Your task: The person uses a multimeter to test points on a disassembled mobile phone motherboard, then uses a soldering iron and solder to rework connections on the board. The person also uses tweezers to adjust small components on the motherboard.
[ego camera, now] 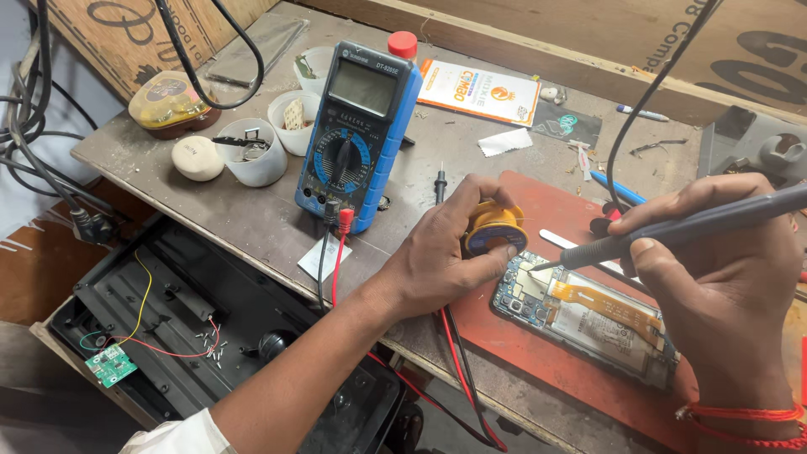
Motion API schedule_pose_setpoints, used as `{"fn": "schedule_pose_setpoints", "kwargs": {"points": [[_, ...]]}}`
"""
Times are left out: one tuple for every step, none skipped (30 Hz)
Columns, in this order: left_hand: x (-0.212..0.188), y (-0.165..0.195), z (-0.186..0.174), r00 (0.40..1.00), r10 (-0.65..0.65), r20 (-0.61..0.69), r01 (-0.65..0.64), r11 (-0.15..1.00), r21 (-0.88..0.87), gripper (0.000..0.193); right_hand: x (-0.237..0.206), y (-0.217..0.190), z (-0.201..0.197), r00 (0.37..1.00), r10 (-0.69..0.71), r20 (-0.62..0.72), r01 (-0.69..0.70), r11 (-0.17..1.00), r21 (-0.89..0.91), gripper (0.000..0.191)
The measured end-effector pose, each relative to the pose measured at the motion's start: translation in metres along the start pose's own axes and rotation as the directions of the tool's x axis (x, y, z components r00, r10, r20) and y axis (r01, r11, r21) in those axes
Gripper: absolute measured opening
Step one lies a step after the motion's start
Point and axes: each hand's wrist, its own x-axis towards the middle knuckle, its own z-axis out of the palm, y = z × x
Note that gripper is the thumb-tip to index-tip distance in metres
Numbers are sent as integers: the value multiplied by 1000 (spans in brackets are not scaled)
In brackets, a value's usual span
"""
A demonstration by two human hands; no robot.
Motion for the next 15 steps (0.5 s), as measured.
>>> {"fn": "schedule_pose_setpoints", "kwargs": {"points": [[0,0,0,1000,2,0,-2,1000,-3,37,0,0,0,1000,10,-2,-10,1000,-12,38],[0,0,0,1000,9,1,-9,1000,1,38,-1,0,-1,1000,20,-4,-20,999,-25,38],[-1,0,1,1000,16,2,-16,1000,6,39,-2,1,-1,1000,1,-4,-1,1000,-9,38],[0,-1,1,1000,24,4,-24,1000,11,40,-2,1,0,1000,-19,-4,19,1000,8,39],[-1,-1,1,1000,11,-10,-11,1000,8,42,-3,2,0,999,-38,-5,38,999,25,39],[-1,-2,1,1000,-3,-23,3,1000,3,45,-3,2,0,998,-58,-30,59,998,33,39],[-1,-3,2,999,-16,-37,16,1000,-3,47,-3,3,-1,996,-76,-54,79,996,38,38],[-1,-3,3,998,-38,-58,39,999,6,44,-3,3,-2,993,-94,-71,98,994,48,36],[-1,-4,4,995,-57,-79,59,998,14,41,-3,4,-3,990,-112,-89,117,991,56,34],[-1,-5,5,992,-76,-101,79,997,20,39,-2,4,-5,987,-128,-98,135,988,69,30],[-1,-5,6,988,30,-150,-13,993,119,38,-2,5,-6,985,-136,-106,145,985,89,28],[-1,-5,6,971,144,-188,-102,971,217,38,-2,6,-8,983,-143,-113,155,982,108,26],[0,-4,7,940,263,-215,-189,930,315,39,-2,7,-10,982,-146,-120,162,978,133,27],[1,-3,8,944,253,-210,-176,929,325,38,-3,8,-12,982,-136,-131,156,976,154,30],[1,-2,9,949,240,-205,-162,927,337,37,-4,9,-13,982,-126,-143,150,973,174,32]]}}
